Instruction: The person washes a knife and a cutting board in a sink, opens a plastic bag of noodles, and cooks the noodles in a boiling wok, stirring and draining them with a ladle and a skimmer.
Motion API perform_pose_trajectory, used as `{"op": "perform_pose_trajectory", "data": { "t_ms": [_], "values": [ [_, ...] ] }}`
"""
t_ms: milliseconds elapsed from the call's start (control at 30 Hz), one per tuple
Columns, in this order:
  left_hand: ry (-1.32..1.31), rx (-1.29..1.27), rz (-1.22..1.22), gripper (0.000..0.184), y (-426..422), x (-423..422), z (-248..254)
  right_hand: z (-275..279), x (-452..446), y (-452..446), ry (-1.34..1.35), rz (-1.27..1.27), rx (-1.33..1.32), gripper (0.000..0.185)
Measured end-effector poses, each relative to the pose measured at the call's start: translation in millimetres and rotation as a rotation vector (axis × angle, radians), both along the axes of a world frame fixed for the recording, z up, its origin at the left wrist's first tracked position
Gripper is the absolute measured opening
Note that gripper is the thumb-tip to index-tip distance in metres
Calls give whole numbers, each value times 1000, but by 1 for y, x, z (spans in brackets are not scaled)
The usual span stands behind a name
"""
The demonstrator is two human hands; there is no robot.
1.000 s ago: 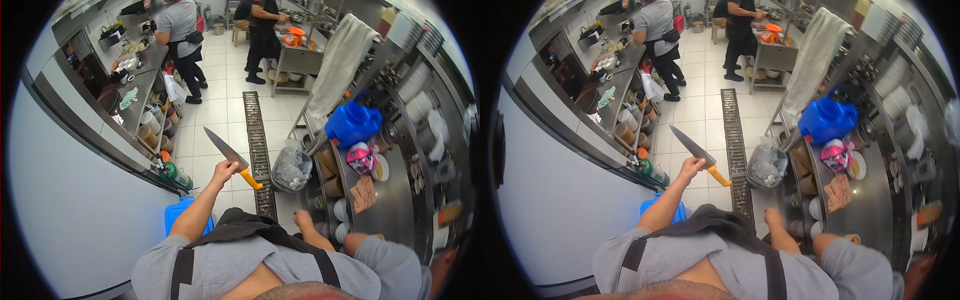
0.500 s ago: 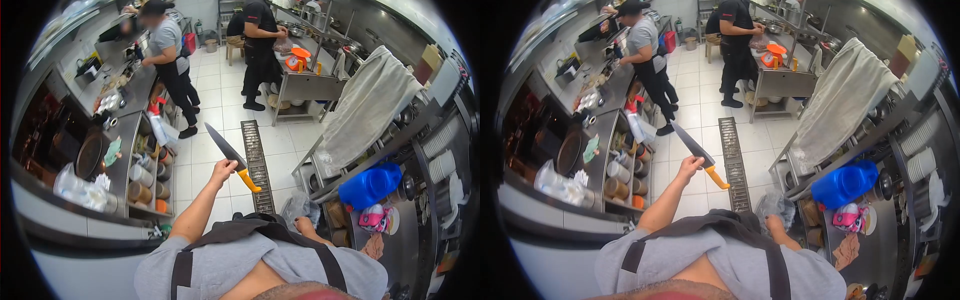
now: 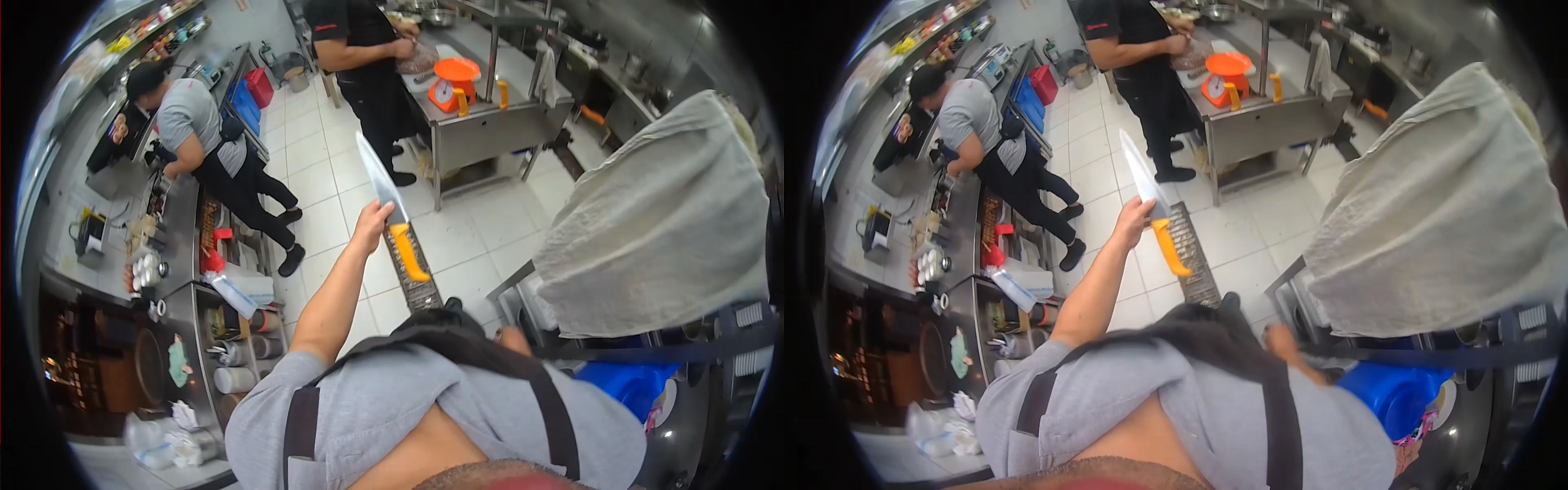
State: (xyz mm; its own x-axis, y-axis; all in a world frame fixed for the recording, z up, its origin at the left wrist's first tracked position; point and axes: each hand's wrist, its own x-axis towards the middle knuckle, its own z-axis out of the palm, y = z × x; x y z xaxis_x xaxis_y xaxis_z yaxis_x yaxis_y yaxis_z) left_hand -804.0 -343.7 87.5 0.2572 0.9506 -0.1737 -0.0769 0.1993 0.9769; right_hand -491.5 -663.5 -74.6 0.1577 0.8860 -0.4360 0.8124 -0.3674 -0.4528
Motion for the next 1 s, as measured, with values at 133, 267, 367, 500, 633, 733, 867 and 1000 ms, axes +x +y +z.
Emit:
{"op": "perform_pose_trajectory", "data": {
  "t_ms": [133,267,367,500,633,733,867,1000],
  "values": [
    [202,50,-191,28,86,32,12,-4,37,107,-71,40,107,26],
    [576,133,-331,22,185,62,9,30,59,188,4,-54,230,27],
    [684,152,-373,21,249,87,10,33,68,218,82,-308,225,28],
    [616,167,-407,26,320,113,15,-1,75,224,-36,-470,78,27],
    [509,98,-484,26,390,119,-3,-17,54,233,-62,-555,37,28],
    [351,6,-510,24,424,127,9,-19,38,274,7,-623,-76,28],
    [356,25,-571,22,487,152,2,-32,27,345,9,-628,62,29],
    [479,307,-513,22,571,190,7,20,13,410,161,-749,139,26]
  ]
}}
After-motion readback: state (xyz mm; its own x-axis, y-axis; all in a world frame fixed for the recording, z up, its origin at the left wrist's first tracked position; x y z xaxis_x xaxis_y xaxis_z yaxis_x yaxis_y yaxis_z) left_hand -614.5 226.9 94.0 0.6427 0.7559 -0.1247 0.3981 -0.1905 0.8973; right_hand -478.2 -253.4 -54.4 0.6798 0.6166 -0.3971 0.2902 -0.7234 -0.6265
